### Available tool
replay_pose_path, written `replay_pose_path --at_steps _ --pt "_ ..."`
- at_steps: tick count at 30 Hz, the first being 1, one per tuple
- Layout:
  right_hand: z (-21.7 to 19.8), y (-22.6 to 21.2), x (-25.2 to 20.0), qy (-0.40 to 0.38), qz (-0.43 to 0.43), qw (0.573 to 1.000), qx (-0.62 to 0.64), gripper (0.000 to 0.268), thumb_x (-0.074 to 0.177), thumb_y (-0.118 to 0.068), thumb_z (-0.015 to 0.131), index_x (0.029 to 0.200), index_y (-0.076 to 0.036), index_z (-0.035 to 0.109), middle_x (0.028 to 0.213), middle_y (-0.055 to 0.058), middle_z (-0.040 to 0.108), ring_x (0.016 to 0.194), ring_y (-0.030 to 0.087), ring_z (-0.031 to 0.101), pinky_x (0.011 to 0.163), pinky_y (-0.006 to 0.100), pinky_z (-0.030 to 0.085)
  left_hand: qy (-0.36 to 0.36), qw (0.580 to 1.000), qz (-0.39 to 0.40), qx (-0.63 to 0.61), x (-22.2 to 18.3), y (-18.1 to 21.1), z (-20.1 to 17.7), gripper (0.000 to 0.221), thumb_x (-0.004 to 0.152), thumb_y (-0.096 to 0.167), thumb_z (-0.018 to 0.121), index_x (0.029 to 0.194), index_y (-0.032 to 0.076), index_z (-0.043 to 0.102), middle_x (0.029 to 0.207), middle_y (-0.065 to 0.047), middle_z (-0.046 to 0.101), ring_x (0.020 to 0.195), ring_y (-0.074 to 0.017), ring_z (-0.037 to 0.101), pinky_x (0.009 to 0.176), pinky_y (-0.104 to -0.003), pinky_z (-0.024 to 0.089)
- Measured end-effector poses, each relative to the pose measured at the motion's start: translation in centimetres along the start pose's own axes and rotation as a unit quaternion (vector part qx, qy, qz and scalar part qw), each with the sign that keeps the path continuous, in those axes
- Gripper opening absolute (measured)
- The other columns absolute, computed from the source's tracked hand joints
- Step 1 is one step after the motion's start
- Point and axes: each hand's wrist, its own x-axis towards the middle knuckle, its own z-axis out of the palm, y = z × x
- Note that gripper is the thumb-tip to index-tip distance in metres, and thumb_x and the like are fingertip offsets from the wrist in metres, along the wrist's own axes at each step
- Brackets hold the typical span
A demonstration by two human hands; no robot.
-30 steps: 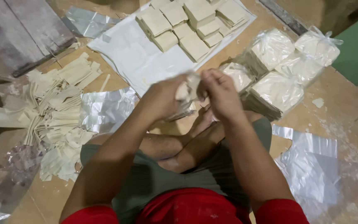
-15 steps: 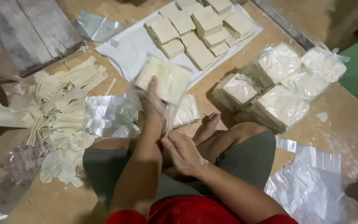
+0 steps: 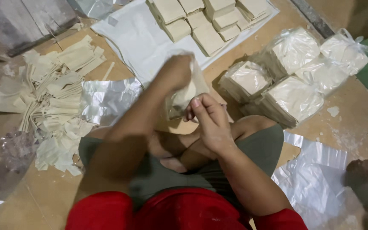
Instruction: The person sits on the floor and repeatedly places stacks of white rectangular food blocks into clear plastic bags, then ties the bags shut. The person works from a pile of blocks and places the finished packages to the side.
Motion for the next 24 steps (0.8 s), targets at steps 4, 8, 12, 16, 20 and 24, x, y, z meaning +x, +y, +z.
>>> replay_pose_path --at_steps 4,8,12,16,20,24 --pt "-0.1 -3.0 -0.1 0.025 0.017 1.000 -0.004 0.034 0.109 -0.028 0.052 0.084 -0.006 0.057 0.078 0.005 0.058 0.074 0.016 0.064 0.074 0.029 0.055 -0.123 0.919 -0.192 -0.321 -3.5 3.9 -9.2 0.075 0.101 0.006 0.059 0.168 0.023 0.028 0.086 -0.018 0.076 0.066 -0.0210 0.072 0.057 -0.029 0.061" --pt "-1.1 -3.3 0.2 0.038 0.012 0.999 -0.001 0.030 0.109 -0.028 0.053 0.087 -0.009 0.055 0.079 0.004 0.058 0.074 0.015 0.060 0.073 0.029 0.052 0.057 0.984 -0.006 0.169 -1.9 -0.4 -6.6 0.040 0.086 0.013 0.060 0.126 0.010 0.061 0.116 -0.019 0.065 0.108 -0.0445 0.061 0.086 -0.054 0.048" --pt "-3.3 -2.2 1.8 0.021 -0.040 0.999 -0.028 0.028 0.111 -0.016 0.054 0.091 0.001 0.062 0.073 0.011 0.062 0.073 0.024 0.069 0.078 0.036 0.056 -0.077 0.948 0.051 -0.306 -4.8 2.7 -10.1 0.024 0.080 -0.003 0.048 0.073 0.003 0.070 0.060 -0.008 0.064 0.059 -0.0199 0.069 0.067 -0.031 0.057" --pt "-4.6 -2.8 2.5 0.022 -0.048 0.998 -0.021 0.026 0.112 -0.016 0.055 0.092 0.000 0.060 0.073 0.010 0.061 0.074 0.023 0.069 0.079 0.034 0.055 -0.086 0.983 0.106 -0.124 -7.9 5.5 -14.3 0.016 0.082 0.013 0.064 0.094 0.008 0.073 0.070 -0.017 0.063 0.075 -0.0344 0.065 0.076 -0.048 0.051" --pt "-3.6 -4.3 2.1 0.001 -0.026 0.997 -0.069 0.026 0.110 -0.016 0.058 0.090 -0.002 0.063 0.073 0.007 0.062 0.075 0.019 0.068 0.078 0.033 0.053 -0.110 0.923 0.122 0.349 -8.1 3.7 -13.3 0.026 0.082 -0.006 0.068 0.101 0.012 0.072 0.086 -0.018 0.073 0.075 -0.0388 0.075 0.075 -0.056 0.056" --pt "-2.3 -4.9 2.3 -0.033 -0.018 0.985 -0.167 0.026 0.106 -0.024 0.066 0.090 -0.005 0.069 0.071 0.004 0.058 0.076 0.014 0.059 0.075 0.030 0.048 -0.063 0.997 0.023 0.044 -5.8 3.2 -12.8 0.027 0.091 0.020 0.058 0.091 0.009 0.082 0.080 -0.020 0.076 0.081 -0.0483 0.074 0.070 -0.059 0.055"
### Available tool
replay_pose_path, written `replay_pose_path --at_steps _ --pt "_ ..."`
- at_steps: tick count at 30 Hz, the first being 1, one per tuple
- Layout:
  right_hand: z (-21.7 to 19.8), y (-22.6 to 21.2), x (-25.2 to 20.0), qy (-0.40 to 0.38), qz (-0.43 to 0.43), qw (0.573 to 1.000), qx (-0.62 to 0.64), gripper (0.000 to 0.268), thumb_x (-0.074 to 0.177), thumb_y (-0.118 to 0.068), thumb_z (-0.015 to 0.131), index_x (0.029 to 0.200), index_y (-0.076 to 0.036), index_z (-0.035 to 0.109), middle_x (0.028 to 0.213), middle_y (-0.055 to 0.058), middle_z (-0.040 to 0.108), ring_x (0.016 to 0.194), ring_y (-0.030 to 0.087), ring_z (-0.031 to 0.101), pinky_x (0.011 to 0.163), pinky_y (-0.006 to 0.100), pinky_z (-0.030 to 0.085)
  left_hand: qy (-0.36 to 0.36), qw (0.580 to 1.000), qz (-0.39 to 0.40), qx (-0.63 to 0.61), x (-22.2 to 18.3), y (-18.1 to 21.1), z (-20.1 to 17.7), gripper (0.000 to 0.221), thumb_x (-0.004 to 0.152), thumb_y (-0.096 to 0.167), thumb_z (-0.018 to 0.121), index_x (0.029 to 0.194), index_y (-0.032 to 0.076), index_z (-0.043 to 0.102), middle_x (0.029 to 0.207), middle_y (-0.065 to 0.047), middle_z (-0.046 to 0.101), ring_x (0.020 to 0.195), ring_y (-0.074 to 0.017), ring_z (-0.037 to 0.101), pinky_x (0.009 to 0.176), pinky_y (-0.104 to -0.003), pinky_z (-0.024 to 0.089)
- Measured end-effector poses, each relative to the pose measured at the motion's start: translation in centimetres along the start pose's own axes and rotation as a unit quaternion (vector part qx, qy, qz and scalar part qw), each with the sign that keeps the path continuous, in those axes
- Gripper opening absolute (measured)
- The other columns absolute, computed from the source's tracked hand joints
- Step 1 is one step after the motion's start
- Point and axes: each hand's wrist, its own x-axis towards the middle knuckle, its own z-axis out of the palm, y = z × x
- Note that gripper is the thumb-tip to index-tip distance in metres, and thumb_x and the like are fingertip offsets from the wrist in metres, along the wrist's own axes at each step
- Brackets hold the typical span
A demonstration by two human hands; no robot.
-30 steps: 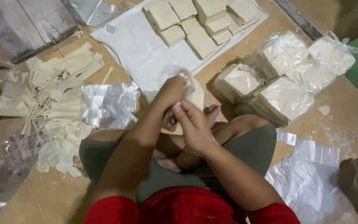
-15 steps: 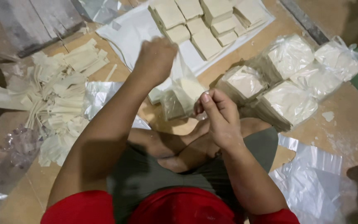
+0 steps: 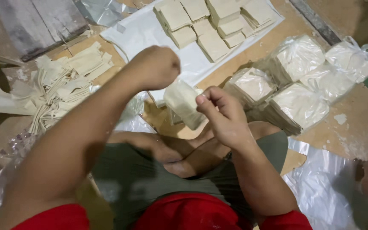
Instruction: The person sits on the floor and repeatedly places stacks of white rectangular food blocks into clear plastic bags, then ties the bags shut. The person works from a pile of blocks and places the finished packages to the side.
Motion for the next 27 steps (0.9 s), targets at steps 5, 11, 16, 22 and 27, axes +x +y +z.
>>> replay_pose_path --at_steps 5,11,16,22,27 --pt "-0.1 0.0 2.4 -0.041 -0.130 0.990 0.037 0.020 0.109 -0.020 0.060 0.101 -0.003 0.068 0.116 0.012 0.050 0.119 0.028 0.046 0.108 0.041 0.036 0.029 0.868 -0.038 -0.494 -1.6 1.1 2.8 0.044 0.077 0.008 0.056 0.114 -0.002 0.076 0.071 -0.012 0.070 0.056 -0.0099 0.060 0.053 -0.021 0.043" --pt "0.8 5.1 4.8 -0.063 -0.094 0.973 0.203 0.044 0.105 -0.003 0.063 0.148 0.000 0.054 0.132 0.014 0.050 0.116 0.019 0.056 0.087 0.033 0.056 0.014 0.867 0.010 -0.498 -4.0 2.4 3.3 0.030 0.079 0.005 0.060 0.105 0.001 0.074 0.067 -0.006 0.064 0.061 -0.0106 0.060 0.059 -0.021 0.046" --pt "0.2 10.3 6.1 -0.088 -0.022 0.984 0.156 0.069 0.099 0.001 0.071 0.162 -0.010 0.043 0.086 0.007 0.066 0.083 0.011 0.065 0.081 0.026 0.054 0.121 0.937 0.003 -0.327 -2.6 0.6 7.0 0.032 0.090 0.019 0.073 0.120 0.013 0.063 0.085 -0.007 0.077 0.073 -0.0169 0.068 0.069 -0.031 0.053" --pt "1.1 13.6 5.9 0.034 0.033 0.990 -0.130 0.032 0.081 -0.006 0.071 0.111 -0.019 0.071 0.067 0.005 0.060 0.064 0.021 0.064 0.061 0.032 0.049 0.094 0.992 0.086 0.010 -0.9 0.6 9.8 0.020 0.100 0.010 0.056 0.104 0.004 0.074 0.077 -0.014 0.074 0.071 -0.0321 0.074 0.065 -0.038 0.057" --pt "1.0 13.3 6.1 0.058 -0.013 0.965 -0.254 0.025 0.083 -0.009 0.077 0.096 -0.017 0.057 0.075 0.006 0.067 0.081 0.037 0.068 0.077 0.047 0.049 -0.032 0.994 0.058 -0.083 0.2 0.6 7.5 0.037 0.101 0.016 0.047 0.112 -0.007 0.075 0.094 -0.028 0.075 0.094 -0.0464 0.075 0.079 -0.054 0.058"
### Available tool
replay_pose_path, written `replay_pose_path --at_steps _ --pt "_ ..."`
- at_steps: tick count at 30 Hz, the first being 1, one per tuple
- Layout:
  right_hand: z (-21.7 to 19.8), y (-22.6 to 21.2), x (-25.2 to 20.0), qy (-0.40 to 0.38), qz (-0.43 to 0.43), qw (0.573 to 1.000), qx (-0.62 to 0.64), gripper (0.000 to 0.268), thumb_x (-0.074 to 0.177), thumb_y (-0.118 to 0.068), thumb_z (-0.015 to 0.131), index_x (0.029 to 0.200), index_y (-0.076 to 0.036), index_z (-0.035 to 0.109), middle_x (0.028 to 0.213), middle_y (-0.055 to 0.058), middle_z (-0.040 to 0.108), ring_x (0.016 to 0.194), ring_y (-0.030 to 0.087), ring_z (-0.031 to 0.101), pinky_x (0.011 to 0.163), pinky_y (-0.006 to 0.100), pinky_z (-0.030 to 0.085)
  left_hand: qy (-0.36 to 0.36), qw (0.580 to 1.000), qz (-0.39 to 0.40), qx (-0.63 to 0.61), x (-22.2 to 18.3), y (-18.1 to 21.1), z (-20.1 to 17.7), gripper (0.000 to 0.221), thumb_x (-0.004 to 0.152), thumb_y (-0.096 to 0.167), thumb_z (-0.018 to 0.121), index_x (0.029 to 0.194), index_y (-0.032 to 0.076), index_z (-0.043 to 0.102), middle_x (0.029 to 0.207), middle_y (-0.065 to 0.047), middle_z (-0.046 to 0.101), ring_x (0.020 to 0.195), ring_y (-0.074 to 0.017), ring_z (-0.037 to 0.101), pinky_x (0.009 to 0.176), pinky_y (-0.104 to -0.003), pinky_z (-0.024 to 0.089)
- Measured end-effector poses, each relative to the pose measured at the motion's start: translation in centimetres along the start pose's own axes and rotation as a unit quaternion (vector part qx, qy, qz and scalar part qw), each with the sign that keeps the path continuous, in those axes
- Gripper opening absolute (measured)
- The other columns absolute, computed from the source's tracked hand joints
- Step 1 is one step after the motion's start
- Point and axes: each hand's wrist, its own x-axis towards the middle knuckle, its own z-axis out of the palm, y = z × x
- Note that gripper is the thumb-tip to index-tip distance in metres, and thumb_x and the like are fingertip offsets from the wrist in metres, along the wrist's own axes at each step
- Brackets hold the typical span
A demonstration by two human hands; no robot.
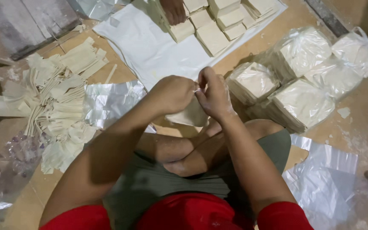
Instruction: The person sits on the floor and repeatedly places stacks of white rectangular food blocks into clear plastic bags, then ties the bags shut. The person works from a pile of blocks and places the finished packages to the side.
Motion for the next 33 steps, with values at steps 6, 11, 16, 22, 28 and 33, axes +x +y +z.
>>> replay_pose_path --at_steps 6,11,16,22,28,33 --pt "-1.7 -1.8 -0.7 0.041 -0.165 0.985 0.005 0.032 0.084 -0.023 0.089 0.110 -0.012 0.072 0.093 0.008 0.069 0.089 0.035 0.068 0.085 0.043 0.050 0.035 0.892 -0.131 -0.431 3.3 -4.5 3.0 0.017 0.089 0.010 0.061 0.084 0.002 0.075 0.062 -0.006 0.056 0.058 -0.0104 0.054 0.055 -0.019 0.047" --pt "-0.3 0.7 -0.7 0.100 -0.187 0.975 -0.066 0.023 0.093 -0.019 0.082 0.115 -0.014 0.079 0.095 0.005 0.072 0.087 0.029 0.067 0.079 0.037 0.054 0.071 0.856 -0.124 -0.497 3.2 -3.5 2.8 0.013 0.090 0.004 0.068 0.092 -0.005 0.076 0.063 -0.011 0.067 0.051 -0.0085 0.064 0.052 -0.017 0.055" --pt "-0.3 -0.1 -0.3 0.137 -0.204 0.965 -0.086 0.011 0.096 -0.010 0.076 0.106 -0.007 0.080 0.089 0.008 0.071 0.078 0.032 0.068 0.072 0.041 0.056 0.083 0.856 -0.146 -0.489 3.0 -2.2 0.7 0.012 0.087 0.001 0.071 0.089 -0.010 0.075 0.065 -0.016 0.071 0.051 -0.0113 0.070 0.052 -0.020 0.060" --pt "-0.3 -0.1 0.7 0.159 -0.219 0.946 -0.176 0.003 0.095 -0.011 0.076 0.097 -0.012 0.075 0.079 0.006 0.063 0.069 0.028 0.067 0.063 0.041 0.056 0.081 0.908 -0.138 -0.388 3.1 -2.3 0.7 0.013 0.089 0.005 0.068 0.085 -0.004 0.076 0.060 -0.013 0.070 0.046 -0.0135 0.069 0.046 -0.023 0.058" --pt "-1.4 -3.5 -1.9 0.038 0.005 0.990 0.133 0.025 0.094 -0.014 0.076 0.117 -0.006 0.069 0.099 0.016 0.076 0.095 0.036 0.073 0.087 0.043 0.054 0.064 0.924 -0.149 -0.347 3.0 -1.6 -0.5 0.016 0.090 0.006 0.064 0.084 -0.004 0.075 0.060 -0.012 0.070 0.047 -0.0132 0.070 0.049 -0.022 0.059" --pt "-0.7 -1.4 -2.0 0.030 0.082 0.989 0.123 0.009 0.096 -0.016 0.074 0.104 -0.012 0.075 0.087 0.011 0.075 0.086 0.026 0.072 0.081 0.040 0.053 0.062 0.988 -0.078 -0.116 3.3 -1.6 -0.8 0.017 0.093 0.007 0.064 0.080 0.003 0.075 0.056 -0.008 0.068 0.049 -0.0185 0.071 0.050 -0.027 0.056"
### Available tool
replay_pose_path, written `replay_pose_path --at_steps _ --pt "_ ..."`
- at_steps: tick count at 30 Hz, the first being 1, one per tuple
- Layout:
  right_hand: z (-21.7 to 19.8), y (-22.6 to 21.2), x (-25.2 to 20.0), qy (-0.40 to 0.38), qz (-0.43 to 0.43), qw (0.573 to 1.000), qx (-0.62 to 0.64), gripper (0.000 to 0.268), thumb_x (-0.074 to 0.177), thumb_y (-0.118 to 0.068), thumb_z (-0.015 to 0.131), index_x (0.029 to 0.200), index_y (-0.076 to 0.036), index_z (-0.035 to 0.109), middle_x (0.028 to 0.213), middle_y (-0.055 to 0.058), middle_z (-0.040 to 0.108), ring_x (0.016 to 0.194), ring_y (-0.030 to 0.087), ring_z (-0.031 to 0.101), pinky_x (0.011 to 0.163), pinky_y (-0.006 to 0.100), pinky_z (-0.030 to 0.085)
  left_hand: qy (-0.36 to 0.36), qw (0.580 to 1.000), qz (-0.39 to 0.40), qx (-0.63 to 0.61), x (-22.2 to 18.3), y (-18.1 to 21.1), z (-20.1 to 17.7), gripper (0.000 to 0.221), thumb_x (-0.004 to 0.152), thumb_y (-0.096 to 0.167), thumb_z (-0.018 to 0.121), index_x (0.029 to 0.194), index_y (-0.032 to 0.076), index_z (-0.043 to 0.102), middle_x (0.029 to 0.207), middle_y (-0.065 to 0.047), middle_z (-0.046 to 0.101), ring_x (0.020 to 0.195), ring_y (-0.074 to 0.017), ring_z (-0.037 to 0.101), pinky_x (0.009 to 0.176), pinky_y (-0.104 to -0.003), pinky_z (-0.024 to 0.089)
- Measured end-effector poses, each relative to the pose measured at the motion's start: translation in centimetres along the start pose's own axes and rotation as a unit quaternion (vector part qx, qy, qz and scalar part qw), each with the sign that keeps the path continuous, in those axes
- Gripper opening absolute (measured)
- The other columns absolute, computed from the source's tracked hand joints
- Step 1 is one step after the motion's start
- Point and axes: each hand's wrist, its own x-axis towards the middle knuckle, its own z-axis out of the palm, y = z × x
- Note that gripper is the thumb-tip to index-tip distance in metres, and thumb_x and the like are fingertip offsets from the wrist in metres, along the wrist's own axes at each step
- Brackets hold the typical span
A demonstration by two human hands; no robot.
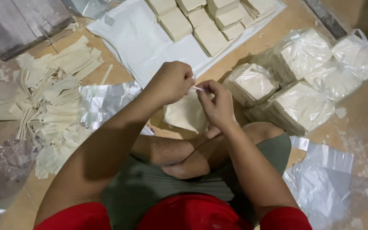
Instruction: The person sits on the floor and repeatedly places stacks of white rectangular food blocks into clear plastic bags, then ties the bags shut. The person works from a pile of blocks and places the finished packages to the side.
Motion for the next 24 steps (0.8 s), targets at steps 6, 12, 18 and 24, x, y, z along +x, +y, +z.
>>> replay_pose_path --at_steps 6,12,18,24 --pt "0.5 2.7 1.7 0.025 -0.089 0.991 -0.101 0.016 0.089 -0.013 0.076 0.104 -0.019 0.076 0.089 0.008 0.075 0.093 0.031 0.072 0.084 0.044 0.055 -0.066 0.996 0.036 0.048 -0.4 0.7 -1.1 0.019 0.090 0.012 0.065 0.076 0.007 0.076 0.068 -0.012 0.071 0.063 -0.0273 0.071 0.061 -0.039 0.053" --pt "1.3 4.5 2.6 0.050 -0.203 0.964 -0.164 0.024 0.084 -0.007 0.078 0.106 -0.016 0.074 0.086 0.007 0.074 0.087 0.033 0.071 0.084 0.046 0.056 -0.140 0.990 0.009 -0.025 1.5 -2.3 0.1 0.021 0.090 0.009 0.056 0.083 0.001 0.074 0.076 -0.016 0.072 0.069 -0.0303 0.068 0.068 -0.041 0.054" --pt "1.1 1.0 1.8 0.150 -0.397 0.890 -0.167 0.026 0.089 -0.008 0.084 0.113 -0.005 0.076 0.104 0.014 0.070 0.091 0.036 0.067 0.083 0.047 0.056 -0.109 0.948 -0.102 -0.282 0.6 -2.6 0.7 0.016 0.090 0.011 0.062 0.085 0.002 0.074 0.066 -0.005 0.059 0.056 -0.0077 0.055 0.051 -0.016 0.044" --pt "1.7 0.6 2.4 0.223 -0.440 0.841 -0.223 0.002 0.094 -0.007 0.080 0.092 -0.008 0.079 0.084 0.008 0.069 0.063 0.028 0.062 0.060 0.040 0.052 -0.066 0.935 -0.105 -0.332 1.8 -3.7 1.2 0.011 0.085 0.006 0.070 0.087 -0.003 0.076 0.066 -0.011 0.068 0.054 -0.0088 0.064 0.051 -0.016 0.053"
